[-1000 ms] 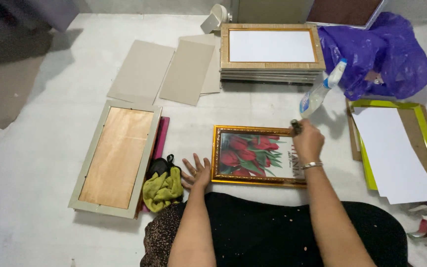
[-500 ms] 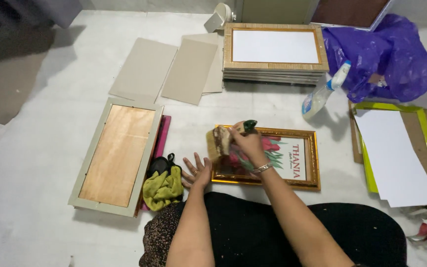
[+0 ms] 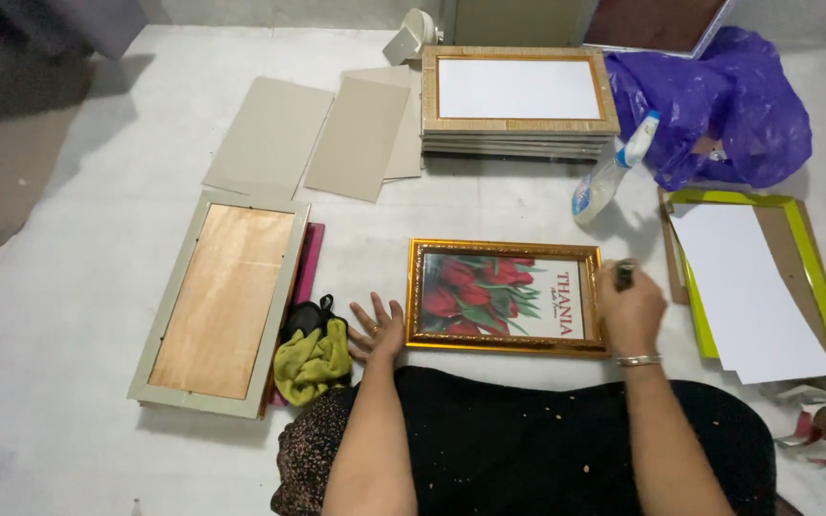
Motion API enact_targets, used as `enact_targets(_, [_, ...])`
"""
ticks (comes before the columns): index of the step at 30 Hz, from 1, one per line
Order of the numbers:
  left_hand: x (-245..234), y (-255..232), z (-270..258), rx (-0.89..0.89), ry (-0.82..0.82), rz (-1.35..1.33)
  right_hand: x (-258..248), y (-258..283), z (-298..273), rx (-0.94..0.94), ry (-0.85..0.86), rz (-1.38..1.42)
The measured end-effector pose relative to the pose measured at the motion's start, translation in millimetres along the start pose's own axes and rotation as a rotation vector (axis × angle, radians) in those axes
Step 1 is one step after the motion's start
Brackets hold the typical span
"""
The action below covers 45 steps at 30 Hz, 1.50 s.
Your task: Clean and prepare picture frames using a brush and a cloth
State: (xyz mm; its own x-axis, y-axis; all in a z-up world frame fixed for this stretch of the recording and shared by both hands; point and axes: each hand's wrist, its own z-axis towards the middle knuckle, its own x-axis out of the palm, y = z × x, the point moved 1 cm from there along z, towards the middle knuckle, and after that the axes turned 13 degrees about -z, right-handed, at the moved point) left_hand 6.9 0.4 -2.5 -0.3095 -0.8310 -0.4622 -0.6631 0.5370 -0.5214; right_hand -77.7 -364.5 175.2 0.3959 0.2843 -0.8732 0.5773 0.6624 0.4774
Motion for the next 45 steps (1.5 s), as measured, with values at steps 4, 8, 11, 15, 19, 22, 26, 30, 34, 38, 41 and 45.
enact_targets(4, [3,6,11,0.001,-0.02,-0.027,53,73,-56,-0.427,-0.165,-0.199])
enact_targets(8, [2,8,7,-0.003,-0.022,-0.026,85,148,-100,-0.453,0.169,0.296])
enact_targets(11, [2,7,6,0.0,-0.022,-0.035,98,166,-109,-0.179,0.39,0.425])
enact_targets(15, [3,9,10,0.006,-0.022,-0.047,102,133,-107,0.011,0.509,0.299])
enact_targets(19, [1,7,6,0.012,-0.021,-0.025,65,56,-82,0.112,0.439,0.195])
enact_targets(22, [-1,3,-2,0.006,-0.021,-0.014,15,-8,-54,0.195,0.312,0.116])
enact_targets(26, [6,8,9,0.022,-0.033,-0.018,-22,-72,-36,0.061,0.047,-0.318])
enact_targets(30, [8,13,15,0.043,-0.038,-0.043,1,-51,-59,-0.082,-0.023,-0.319])
enact_targets(34, [2,5,4,0.017,-0.037,-0.048,25,46,-102,-0.374,0.05,-0.164])
enact_targets(38, [4,8,7,0.015,-0.037,-0.044,68,115,-138,-0.464,0.213,0.2])
enact_targets(41, [11,17,23,0.016,-0.048,-0.04,76,140,-145,-0.301,0.321,0.393])
enact_targets(45, [0,3,3,0.009,-0.024,-0.045,94,102,-114,0.019,0.557,0.421])
